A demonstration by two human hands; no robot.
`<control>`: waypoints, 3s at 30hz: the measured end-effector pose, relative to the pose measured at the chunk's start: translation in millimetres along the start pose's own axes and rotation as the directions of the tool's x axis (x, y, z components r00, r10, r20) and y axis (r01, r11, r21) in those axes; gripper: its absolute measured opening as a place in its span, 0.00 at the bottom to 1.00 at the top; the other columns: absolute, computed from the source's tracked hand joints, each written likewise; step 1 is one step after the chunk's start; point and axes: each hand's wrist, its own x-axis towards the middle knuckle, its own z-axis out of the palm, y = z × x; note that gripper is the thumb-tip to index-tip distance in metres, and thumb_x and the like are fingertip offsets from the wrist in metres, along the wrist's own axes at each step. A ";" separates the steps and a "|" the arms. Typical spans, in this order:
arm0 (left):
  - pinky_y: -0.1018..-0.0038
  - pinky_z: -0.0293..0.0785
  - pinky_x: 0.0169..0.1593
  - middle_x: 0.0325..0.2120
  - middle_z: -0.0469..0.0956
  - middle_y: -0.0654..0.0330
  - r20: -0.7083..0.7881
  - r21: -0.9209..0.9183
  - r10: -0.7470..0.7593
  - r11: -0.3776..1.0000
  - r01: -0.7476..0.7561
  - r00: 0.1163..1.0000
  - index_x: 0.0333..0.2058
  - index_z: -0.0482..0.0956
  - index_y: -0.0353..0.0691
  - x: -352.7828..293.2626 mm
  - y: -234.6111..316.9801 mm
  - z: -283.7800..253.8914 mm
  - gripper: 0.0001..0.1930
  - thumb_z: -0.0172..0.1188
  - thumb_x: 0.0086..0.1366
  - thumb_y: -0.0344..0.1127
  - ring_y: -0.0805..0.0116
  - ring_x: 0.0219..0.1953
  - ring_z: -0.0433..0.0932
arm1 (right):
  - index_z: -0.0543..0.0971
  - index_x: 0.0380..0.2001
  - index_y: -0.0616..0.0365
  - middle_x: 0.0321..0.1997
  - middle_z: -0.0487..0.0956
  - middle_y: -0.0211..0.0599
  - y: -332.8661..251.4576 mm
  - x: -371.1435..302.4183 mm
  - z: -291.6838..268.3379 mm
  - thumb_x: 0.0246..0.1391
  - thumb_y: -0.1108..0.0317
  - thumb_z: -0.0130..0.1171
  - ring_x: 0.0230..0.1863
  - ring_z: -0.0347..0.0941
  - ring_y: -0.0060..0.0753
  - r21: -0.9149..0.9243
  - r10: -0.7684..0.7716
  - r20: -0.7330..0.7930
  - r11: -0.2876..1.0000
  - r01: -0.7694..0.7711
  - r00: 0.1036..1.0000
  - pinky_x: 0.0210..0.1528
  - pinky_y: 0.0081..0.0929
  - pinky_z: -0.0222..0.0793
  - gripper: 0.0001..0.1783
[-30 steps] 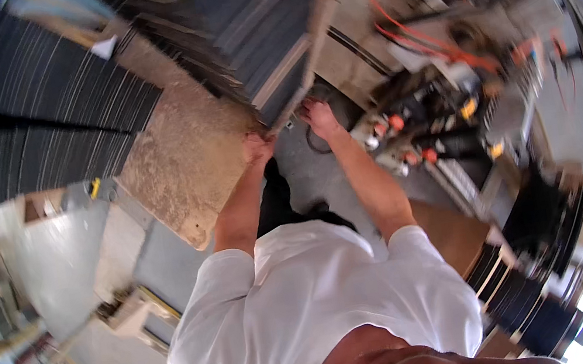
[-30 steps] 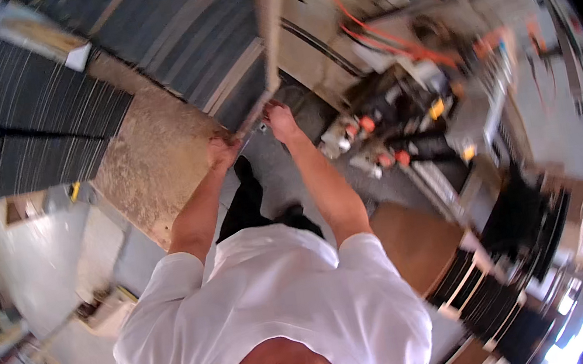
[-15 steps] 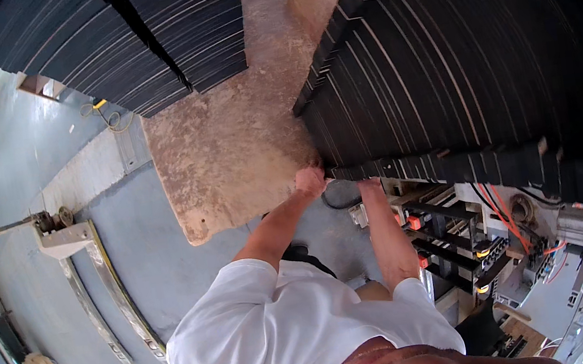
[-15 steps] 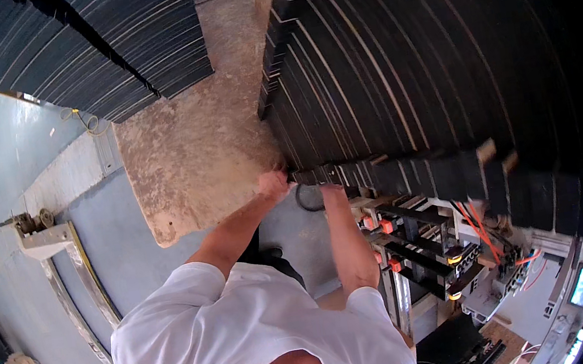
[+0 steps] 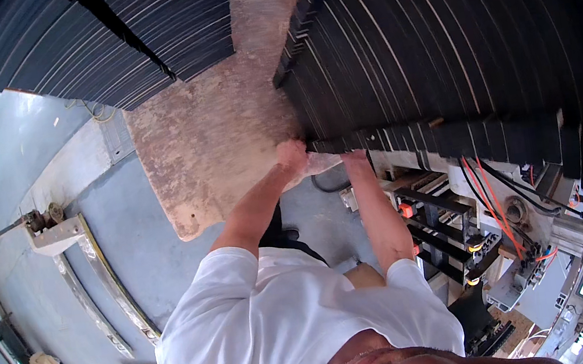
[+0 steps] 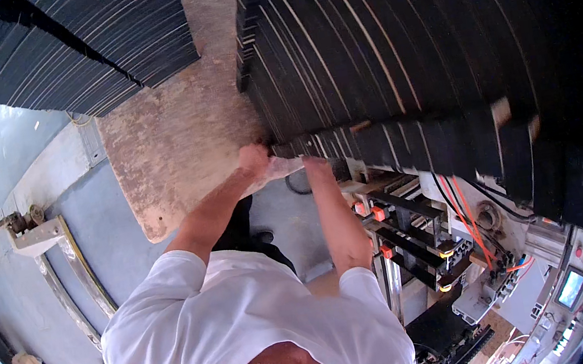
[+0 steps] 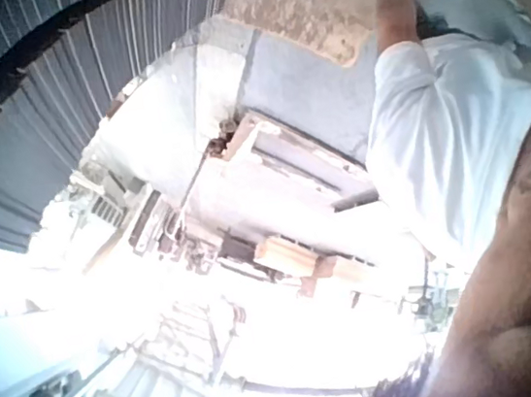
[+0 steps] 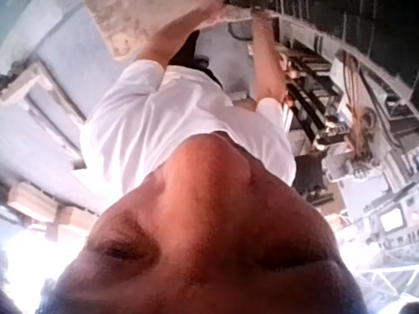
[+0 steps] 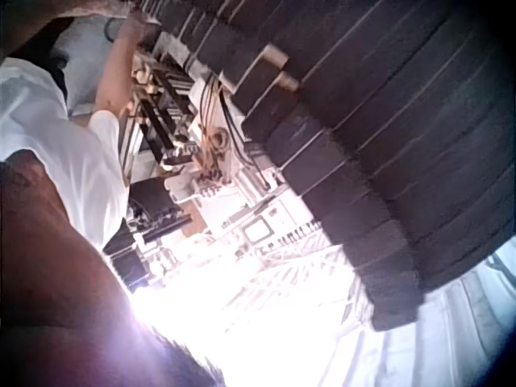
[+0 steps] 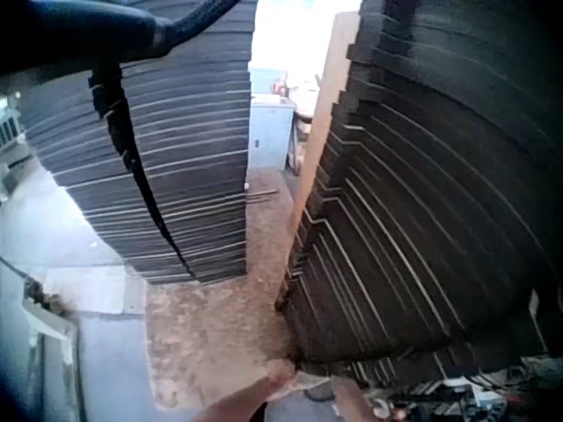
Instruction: The person assembles small wooden frames by inserting thin wooden strips into a jig on a machine. They repeatedly pick up frames, insert strips, and place the completed frames onto a stack.
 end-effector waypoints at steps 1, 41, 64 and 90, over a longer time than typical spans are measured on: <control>0.62 0.79 0.37 0.27 0.82 0.55 0.000 -0.019 -0.029 0.999 0.029 1.000 0.29 0.84 0.44 5.2 -5.1 -2.4 0.12 0.58 0.51 0.43 0.54 0.33 0.82 | 0.75 0.51 0.47 0.52 0.77 0.29 1.4 2.9 4.4 0.58 0.43 0.41 0.51 0.73 0.37 -0.002 0.000 -0.003 1.000 0.000 1.000 0.52 0.42 0.72 0.28; 0.58 0.79 0.40 0.31 0.82 0.53 -0.038 0.005 -0.153 0.988 0.154 0.987 0.31 0.83 0.41 91.4 -105.1 -58.7 0.17 0.63 0.52 0.49 0.54 0.37 0.81 | 0.69 0.59 0.43 0.61 0.71 0.27 45.7 66.2 156.2 0.58 0.39 0.38 0.62 0.64 0.38 -0.049 0.153 0.062 0.987 -0.150 0.986 0.58 0.44 0.64 0.32; 0.61 0.78 0.44 0.39 0.81 0.50 0.114 -0.070 -0.247 0.964 0.256 0.962 0.38 0.82 0.41 101.4 -83.2 -112.4 0.19 0.62 0.52 0.47 0.54 0.43 0.81 | 0.65 0.60 0.36 0.62 0.66 0.30 35.5 71.6 139.1 0.58 0.37 0.39 0.57 0.65 0.41 -0.192 0.149 0.032 0.971 -0.140 0.988 0.52 0.51 0.67 0.31; 0.66 0.46 0.68 0.65 0.51 0.39 -0.881 -0.467 -0.366 0.565 -0.680 0.301 0.64 0.50 0.26 18.8 100.5 -525.8 0.35 0.35 0.72 0.54 0.47 0.68 0.50 | 0.68 0.51 0.62 0.48 0.74 0.45 -11.2 -77.5 -20.0 0.63 0.54 0.51 0.44 0.78 0.43 -0.473 0.337 -0.117 0.808 -0.351 0.934 0.48 0.43 0.76 0.23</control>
